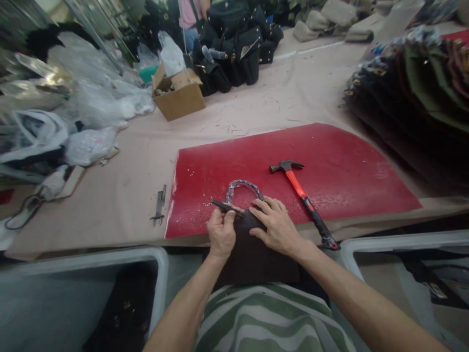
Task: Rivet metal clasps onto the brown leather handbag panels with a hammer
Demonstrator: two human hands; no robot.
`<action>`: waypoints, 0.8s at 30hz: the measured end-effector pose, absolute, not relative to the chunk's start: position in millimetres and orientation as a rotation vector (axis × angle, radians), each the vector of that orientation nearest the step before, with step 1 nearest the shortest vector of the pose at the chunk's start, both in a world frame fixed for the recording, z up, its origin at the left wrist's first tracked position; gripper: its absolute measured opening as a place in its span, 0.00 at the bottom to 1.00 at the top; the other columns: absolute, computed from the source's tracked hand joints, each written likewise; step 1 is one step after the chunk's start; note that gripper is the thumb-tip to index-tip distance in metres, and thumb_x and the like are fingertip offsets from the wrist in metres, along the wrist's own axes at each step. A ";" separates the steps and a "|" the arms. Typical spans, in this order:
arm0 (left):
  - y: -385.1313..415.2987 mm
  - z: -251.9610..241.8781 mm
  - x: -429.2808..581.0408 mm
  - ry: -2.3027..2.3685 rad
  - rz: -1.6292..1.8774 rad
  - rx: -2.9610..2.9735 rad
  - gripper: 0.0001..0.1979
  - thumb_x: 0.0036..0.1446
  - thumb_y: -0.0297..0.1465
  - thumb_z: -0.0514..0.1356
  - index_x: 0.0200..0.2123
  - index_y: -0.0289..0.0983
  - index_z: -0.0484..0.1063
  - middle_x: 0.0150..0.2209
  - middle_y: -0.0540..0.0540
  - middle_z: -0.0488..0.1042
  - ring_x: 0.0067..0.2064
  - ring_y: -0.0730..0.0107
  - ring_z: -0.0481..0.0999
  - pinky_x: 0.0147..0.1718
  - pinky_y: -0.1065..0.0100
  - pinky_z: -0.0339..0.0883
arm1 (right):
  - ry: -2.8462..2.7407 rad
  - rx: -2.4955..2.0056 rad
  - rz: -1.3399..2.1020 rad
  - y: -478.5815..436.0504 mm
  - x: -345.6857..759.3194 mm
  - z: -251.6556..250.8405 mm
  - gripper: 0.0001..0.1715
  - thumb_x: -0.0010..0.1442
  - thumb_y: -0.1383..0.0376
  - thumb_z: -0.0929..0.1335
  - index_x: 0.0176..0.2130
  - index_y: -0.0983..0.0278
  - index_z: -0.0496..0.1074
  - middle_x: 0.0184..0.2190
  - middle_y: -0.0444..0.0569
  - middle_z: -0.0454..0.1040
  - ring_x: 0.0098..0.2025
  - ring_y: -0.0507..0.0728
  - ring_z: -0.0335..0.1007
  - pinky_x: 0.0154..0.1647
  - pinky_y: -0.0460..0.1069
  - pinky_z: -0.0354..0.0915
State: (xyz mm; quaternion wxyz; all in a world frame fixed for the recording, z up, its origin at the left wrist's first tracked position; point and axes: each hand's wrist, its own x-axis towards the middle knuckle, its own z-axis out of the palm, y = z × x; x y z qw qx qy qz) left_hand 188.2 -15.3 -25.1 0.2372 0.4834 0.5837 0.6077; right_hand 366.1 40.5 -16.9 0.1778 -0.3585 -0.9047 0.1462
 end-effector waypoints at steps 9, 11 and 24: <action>4.9 18.3 2.5 2.584 0.875 1.204 0.12 0.64 0.34 0.54 0.40 0.33 0.74 0.36 0.40 0.81 0.38 0.63 0.82 0.39 0.67 0.74 | -2.491 -0.956 0.341 49.6 371.7 -33.4 0.28 0.59 0.56 0.72 0.57 0.62 0.73 0.61 0.55 0.70 0.62 0.73 0.60 0.60 0.69 0.60; 6.5 21.4 -38.8 2.808 0.522 1.116 0.11 0.63 0.32 0.55 0.37 0.33 0.76 0.38 0.35 0.81 0.43 0.56 0.82 0.41 0.64 0.72 | -2.469 -0.915 0.283 54.9 371.4 -45.7 0.28 0.60 0.54 0.71 0.57 0.61 0.73 0.60 0.56 0.71 0.61 0.74 0.60 0.59 0.70 0.61; 11.3 5.8 -88.1 2.875 0.147 1.172 0.16 0.65 0.35 0.53 0.45 0.36 0.79 0.50 0.35 0.78 0.54 0.53 0.77 0.50 0.61 0.67 | -2.465 -0.856 0.120 62.3 370.0 -59.6 0.31 0.64 0.45 0.64 0.56 0.61 0.74 0.59 0.54 0.72 0.59 0.74 0.64 0.55 0.68 0.63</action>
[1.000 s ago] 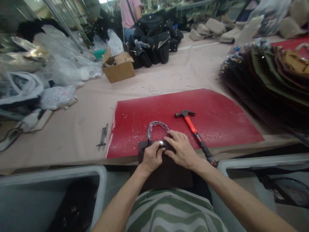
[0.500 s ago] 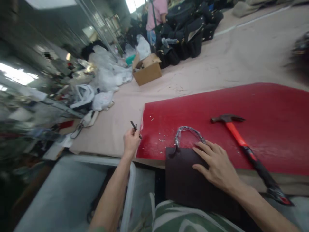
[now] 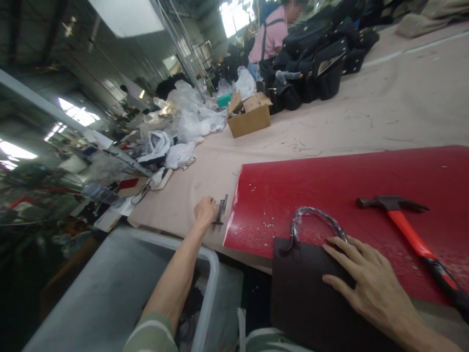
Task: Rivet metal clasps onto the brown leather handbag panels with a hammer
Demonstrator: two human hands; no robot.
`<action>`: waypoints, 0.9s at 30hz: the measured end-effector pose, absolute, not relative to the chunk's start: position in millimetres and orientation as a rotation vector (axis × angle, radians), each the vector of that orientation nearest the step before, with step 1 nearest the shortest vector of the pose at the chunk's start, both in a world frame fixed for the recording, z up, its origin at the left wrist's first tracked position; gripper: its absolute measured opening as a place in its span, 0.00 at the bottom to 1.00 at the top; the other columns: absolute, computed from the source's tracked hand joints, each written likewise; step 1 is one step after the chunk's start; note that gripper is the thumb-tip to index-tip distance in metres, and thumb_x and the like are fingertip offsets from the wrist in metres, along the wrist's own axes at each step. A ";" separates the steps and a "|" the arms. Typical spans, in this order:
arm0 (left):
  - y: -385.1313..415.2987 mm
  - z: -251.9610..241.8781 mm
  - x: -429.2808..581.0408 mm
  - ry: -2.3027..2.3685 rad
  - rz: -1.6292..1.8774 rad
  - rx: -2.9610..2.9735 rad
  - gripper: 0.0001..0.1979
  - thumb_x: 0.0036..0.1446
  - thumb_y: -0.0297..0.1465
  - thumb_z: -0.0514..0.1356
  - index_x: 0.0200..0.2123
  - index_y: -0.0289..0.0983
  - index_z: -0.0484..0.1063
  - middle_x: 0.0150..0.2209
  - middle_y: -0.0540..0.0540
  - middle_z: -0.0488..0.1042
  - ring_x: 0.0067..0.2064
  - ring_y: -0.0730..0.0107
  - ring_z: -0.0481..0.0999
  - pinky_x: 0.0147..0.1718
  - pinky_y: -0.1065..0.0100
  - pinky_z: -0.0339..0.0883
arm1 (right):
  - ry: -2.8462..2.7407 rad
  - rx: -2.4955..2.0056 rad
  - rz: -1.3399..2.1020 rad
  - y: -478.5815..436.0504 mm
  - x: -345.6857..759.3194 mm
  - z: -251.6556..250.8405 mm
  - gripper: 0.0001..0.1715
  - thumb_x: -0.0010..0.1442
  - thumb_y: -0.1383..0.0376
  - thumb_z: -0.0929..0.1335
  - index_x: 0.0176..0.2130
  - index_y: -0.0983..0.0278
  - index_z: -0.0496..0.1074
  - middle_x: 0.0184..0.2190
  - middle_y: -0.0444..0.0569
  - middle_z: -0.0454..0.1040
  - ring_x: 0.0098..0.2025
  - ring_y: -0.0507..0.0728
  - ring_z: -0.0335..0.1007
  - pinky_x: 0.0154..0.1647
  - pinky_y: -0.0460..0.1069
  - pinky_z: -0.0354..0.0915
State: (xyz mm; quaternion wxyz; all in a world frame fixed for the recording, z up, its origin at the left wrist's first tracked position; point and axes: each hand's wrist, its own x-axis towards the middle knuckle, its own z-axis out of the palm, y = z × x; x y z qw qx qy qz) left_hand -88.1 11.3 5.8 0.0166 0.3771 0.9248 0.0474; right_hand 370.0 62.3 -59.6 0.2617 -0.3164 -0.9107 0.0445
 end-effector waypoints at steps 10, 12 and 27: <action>67.7 -0.1 -71.5 2.741 0.127 1.179 0.09 0.56 0.31 0.62 0.34 0.28 0.74 0.41 0.28 0.78 0.48 0.50 0.78 0.46 0.57 0.70 | -2.526 -0.922 0.247 54.4 368.4 -40.6 0.29 0.61 0.51 0.71 0.57 0.62 0.73 0.60 0.55 0.71 0.60 0.72 0.62 0.59 0.67 0.61; 70.9 -1.2 -68.3 2.736 0.118 1.155 0.05 0.53 0.27 0.62 0.29 0.30 0.71 0.36 0.29 0.77 0.47 0.46 0.79 0.45 0.54 0.70 | -2.549 -0.967 0.310 51.0 367.5 -33.5 0.31 0.59 0.53 0.73 0.58 0.63 0.73 0.61 0.56 0.70 0.62 0.72 0.60 0.61 0.67 0.60; -2.8 13.2 108.1 1.497 1.643 0.839 0.16 0.54 0.33 0.67 0.42 0.37 0.66 0.34 0.50 0.75 0.32 0.66 0.83 0.29 0.69 0.78 | -2.561 -1.053 0.450 44.8 365.2 -19.9 0.36 0.55 0.54 0.77 0.58 0.63 0.72 0.63 0.54 0.68 0.64 0.71 0.56 0.64 0.66 0.56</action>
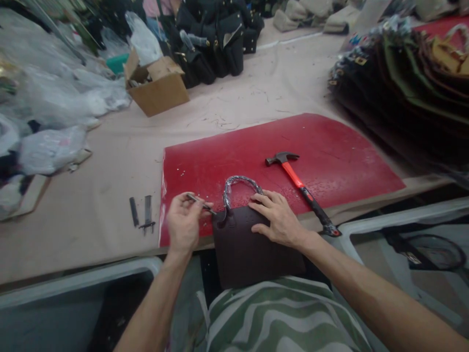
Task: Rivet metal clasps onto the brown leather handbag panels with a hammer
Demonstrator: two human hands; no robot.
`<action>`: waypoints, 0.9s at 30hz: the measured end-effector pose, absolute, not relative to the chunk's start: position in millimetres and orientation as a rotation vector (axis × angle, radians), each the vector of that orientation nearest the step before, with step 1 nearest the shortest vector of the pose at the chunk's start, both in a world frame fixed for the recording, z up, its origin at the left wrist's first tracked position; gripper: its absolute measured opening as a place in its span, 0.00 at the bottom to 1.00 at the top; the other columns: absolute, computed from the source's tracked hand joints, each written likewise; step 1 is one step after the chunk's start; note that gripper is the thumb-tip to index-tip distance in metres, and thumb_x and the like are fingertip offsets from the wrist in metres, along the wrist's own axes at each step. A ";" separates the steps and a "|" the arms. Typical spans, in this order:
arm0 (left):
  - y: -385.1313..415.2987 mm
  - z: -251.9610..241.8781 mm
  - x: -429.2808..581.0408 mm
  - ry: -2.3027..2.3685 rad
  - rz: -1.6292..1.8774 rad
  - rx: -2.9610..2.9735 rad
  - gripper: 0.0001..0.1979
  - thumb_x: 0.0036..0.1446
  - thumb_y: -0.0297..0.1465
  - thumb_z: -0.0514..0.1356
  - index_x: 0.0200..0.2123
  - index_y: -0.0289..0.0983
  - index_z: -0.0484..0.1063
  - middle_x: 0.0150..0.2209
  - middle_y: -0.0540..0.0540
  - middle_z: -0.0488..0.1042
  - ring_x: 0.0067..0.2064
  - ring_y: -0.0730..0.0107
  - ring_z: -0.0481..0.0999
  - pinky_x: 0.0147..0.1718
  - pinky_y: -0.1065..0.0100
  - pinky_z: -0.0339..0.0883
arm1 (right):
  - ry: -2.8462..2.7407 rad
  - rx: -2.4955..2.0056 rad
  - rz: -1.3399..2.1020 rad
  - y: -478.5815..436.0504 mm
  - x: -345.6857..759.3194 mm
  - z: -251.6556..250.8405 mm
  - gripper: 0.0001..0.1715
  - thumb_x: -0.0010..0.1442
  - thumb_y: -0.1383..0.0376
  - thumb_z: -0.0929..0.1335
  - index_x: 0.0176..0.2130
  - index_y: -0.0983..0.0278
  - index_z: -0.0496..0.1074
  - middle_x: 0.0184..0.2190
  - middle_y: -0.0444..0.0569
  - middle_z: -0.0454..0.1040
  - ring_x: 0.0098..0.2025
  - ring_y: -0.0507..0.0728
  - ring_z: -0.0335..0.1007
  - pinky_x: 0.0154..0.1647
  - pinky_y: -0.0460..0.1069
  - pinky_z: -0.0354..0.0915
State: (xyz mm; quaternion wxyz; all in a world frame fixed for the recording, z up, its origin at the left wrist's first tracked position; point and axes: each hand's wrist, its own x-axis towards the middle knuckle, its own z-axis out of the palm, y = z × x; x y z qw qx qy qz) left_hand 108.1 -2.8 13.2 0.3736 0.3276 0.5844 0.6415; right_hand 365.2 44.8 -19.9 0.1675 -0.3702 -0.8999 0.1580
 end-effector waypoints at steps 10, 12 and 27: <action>-17.0 -32.2 191.0 1.427 1.512 1.256 0.04 0.66 0.32 0.58 0.42 0.38 0.66 0.39 0.45 0.78 0.41 0.67 0.82 0.43 0.63 0.80 | -2.542 -1.042 0.469 42.7 365.4 -17.6 0.36 0.54 0.55 0.77 0.58 0.62 0.71 0.62 0.54 0.68 0.65 0.71 0.56 0.64 0.66 0.56; -17.9 -33.6 189.5 1.448 1.530 1.248 0.05 0.67 0.33 0.57 0.43 0.38 0.65 0.39 0.44 0.77 0.42 0.66 0.82 0.44 0.61 0.80 | -2.536 -1.039 0.479 42.4 366.0 -17.5 0.35 0.55 0.55 0.77 0.58 0.62 0.71 0.63 0.55 0.68 0.65 0.71 0.56 0.64 0.66 0.56; -17.3 -33.9 195.8 1.502 1.585 1.229 0.09 0.67 0.36 0.59 0.42 0.37 0.64 0.36 0.46 0.77 0.37 0.68 0.83 0.39 0.64 0.81 | -2.509 -1.014 0.489 41.9 368.5 -18.9 0.35 0.55 0.55 0.77 0.58 0.63 0.71 0.62 0.56 0.68 0.65 0.72 0.55 0.65 0.67 0.54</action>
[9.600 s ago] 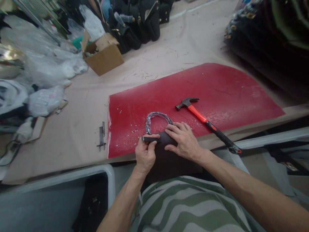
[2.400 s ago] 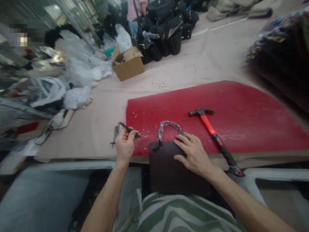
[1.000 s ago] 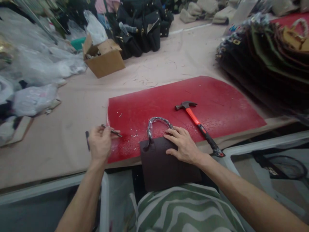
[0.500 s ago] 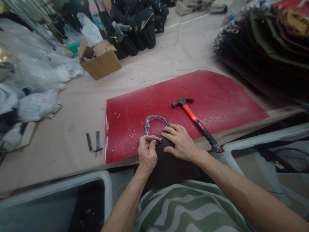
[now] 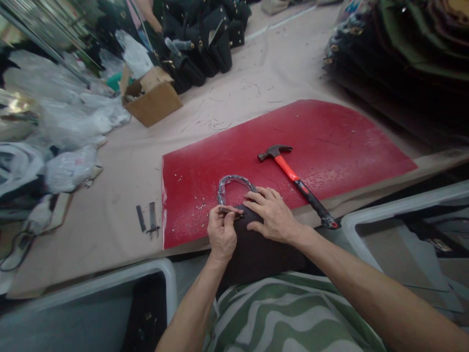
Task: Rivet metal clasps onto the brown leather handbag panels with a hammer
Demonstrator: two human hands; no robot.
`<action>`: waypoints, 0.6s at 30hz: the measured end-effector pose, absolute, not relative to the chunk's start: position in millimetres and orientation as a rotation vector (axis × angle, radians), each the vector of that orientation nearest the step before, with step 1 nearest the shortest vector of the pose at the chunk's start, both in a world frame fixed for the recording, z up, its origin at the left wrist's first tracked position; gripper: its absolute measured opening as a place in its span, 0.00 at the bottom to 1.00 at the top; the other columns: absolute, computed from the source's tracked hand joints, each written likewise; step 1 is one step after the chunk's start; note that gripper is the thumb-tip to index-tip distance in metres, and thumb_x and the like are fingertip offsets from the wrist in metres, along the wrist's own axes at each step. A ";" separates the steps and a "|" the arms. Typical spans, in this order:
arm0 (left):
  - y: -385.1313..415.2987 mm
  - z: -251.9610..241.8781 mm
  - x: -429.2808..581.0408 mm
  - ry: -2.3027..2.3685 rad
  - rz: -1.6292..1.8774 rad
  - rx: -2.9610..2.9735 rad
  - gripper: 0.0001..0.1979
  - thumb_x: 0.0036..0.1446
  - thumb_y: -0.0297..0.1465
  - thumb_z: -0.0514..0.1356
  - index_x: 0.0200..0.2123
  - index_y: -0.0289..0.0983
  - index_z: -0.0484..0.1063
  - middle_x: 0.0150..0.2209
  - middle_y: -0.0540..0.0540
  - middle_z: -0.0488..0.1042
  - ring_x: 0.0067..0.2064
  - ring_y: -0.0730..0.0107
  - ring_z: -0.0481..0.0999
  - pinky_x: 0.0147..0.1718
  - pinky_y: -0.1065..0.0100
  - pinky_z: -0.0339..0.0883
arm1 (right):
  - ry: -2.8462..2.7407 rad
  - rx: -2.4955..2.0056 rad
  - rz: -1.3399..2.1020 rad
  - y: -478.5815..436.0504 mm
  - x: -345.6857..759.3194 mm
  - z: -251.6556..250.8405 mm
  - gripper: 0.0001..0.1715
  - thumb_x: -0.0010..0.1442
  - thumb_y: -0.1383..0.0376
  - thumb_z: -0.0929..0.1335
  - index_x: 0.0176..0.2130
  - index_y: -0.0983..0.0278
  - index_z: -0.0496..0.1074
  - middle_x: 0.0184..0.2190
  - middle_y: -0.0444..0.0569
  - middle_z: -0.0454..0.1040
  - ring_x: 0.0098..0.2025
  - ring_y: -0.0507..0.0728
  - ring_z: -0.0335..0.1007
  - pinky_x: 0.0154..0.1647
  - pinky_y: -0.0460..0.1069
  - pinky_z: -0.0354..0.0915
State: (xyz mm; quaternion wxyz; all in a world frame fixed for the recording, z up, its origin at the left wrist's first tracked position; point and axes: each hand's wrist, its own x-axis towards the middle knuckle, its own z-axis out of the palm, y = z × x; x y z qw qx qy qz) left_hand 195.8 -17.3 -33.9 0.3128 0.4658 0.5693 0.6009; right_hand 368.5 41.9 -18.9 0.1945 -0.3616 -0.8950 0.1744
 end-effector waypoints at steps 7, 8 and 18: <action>-14.9 -38.4 192.0 1.566 1.496 1.549 0.04 0.69 0.32 0.56 0.43 0.38 0.66 0.36 0.47 0.78 0.38 0.69 0.82 0.40 0.65 0.79 | -2.502 -1.011 0.492 41.6 368.4 -18.5 0.33 0.55 0.56 0.77 0.57 0.61 0.71 0.62 0.55 0.68 0.65 0.72 0.55 0.64 0.67 0.55; -14.4 -38.8 191.2 1.585 1.476 1.650 0.03 0.69 0.31 0.55 0.43 0.38 0.67 0.36 0.47 0.78 0.38 0.69 0.82 0.40 0.66 0.79 | -2.500 -1.009 0.495 41.6 368.6 -18.9 0.33 0.55 0.56 0.76 0.57 0.61 0.72 0.62 0.54 0.68 0.65 0.72 0.56 0.64 0.67 0.55; -14.8 -36.2 193.7 1.591 1.428 1.946 0.07 0.68 0.28 0.52 0.41 0.39 0.70 0.36 0.45 0.80 0.38 0.68 0.82 0.40 0.67 0.77 | -2.254 -0.901 0.684 49.5 387.6 -14.9 0.28 0.60 0.64 0.71 0.59 0.62 0.69 0.63 0.58 0.66 0.66 0.66 0.58 0.64 0.64 0.59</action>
